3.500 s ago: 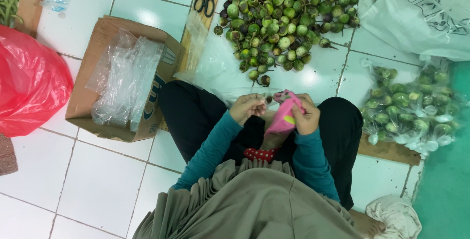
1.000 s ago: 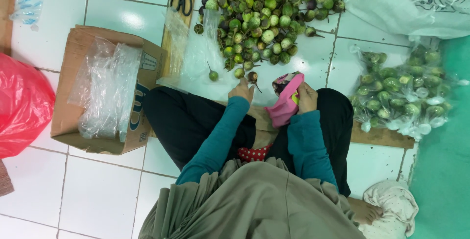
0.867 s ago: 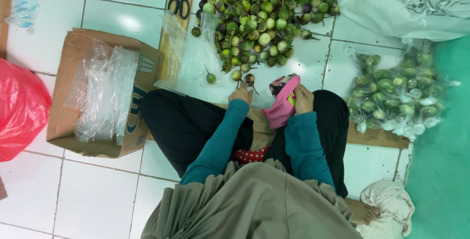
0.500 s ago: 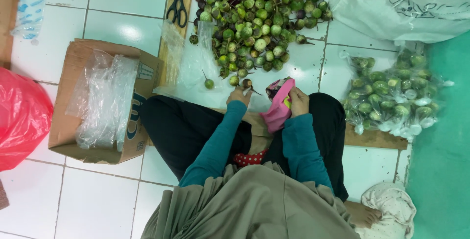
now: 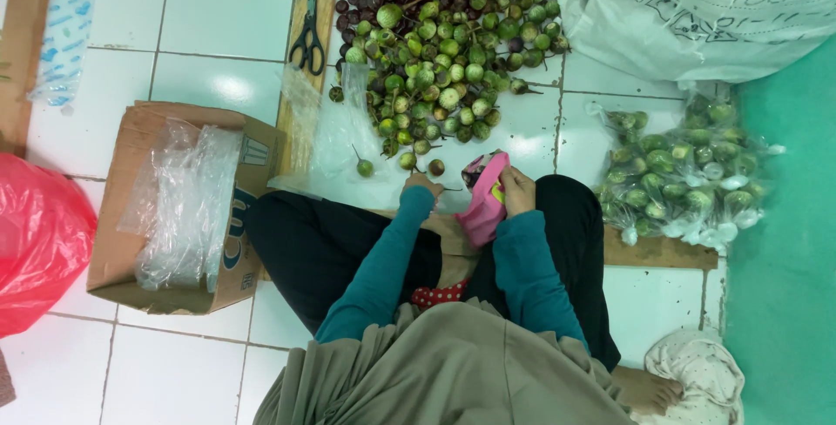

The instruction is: Bagging small green fruits by hand and using a plastic sleeve

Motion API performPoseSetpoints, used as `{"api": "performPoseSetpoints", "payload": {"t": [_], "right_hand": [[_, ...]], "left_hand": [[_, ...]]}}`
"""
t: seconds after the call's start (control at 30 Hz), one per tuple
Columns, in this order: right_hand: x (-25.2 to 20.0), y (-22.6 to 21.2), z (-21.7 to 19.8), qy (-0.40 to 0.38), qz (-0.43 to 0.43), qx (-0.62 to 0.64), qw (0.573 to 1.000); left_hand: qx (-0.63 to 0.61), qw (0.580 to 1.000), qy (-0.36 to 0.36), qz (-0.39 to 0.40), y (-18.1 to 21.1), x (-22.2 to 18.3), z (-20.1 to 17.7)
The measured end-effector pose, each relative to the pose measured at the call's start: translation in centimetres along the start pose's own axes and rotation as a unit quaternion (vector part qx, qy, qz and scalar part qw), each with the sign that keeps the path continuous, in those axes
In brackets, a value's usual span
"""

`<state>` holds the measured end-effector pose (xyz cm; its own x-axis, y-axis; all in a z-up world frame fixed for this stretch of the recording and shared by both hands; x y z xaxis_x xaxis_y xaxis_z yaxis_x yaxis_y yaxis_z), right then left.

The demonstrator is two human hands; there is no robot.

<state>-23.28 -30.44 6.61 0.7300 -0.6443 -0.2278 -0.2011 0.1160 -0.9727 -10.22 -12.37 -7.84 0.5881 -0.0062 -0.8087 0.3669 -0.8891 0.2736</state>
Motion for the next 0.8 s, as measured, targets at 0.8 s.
{"api": "performPoseSetpoints", "payload": {"t": [0.8], "right_hand": [[5.4, 11.6, -3.2, -0.018, 0.037, -0.146, 0.988]], "left_hand": [[0.28, 0.938, 0.205, 0.001, -1.6, 2.0, -3.4]]}}
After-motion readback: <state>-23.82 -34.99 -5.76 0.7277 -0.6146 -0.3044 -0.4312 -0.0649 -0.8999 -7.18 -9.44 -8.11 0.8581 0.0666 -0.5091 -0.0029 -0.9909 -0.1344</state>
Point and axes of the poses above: each hand's wrist, its own x-axis towards the middle knuckle, its own z-axis out of the palm, y = z × x, the point moved 1 cm from there along x, towards the middle knuckle, and after that the axes turned 8 degrees about -z, right-handed, at the moved point
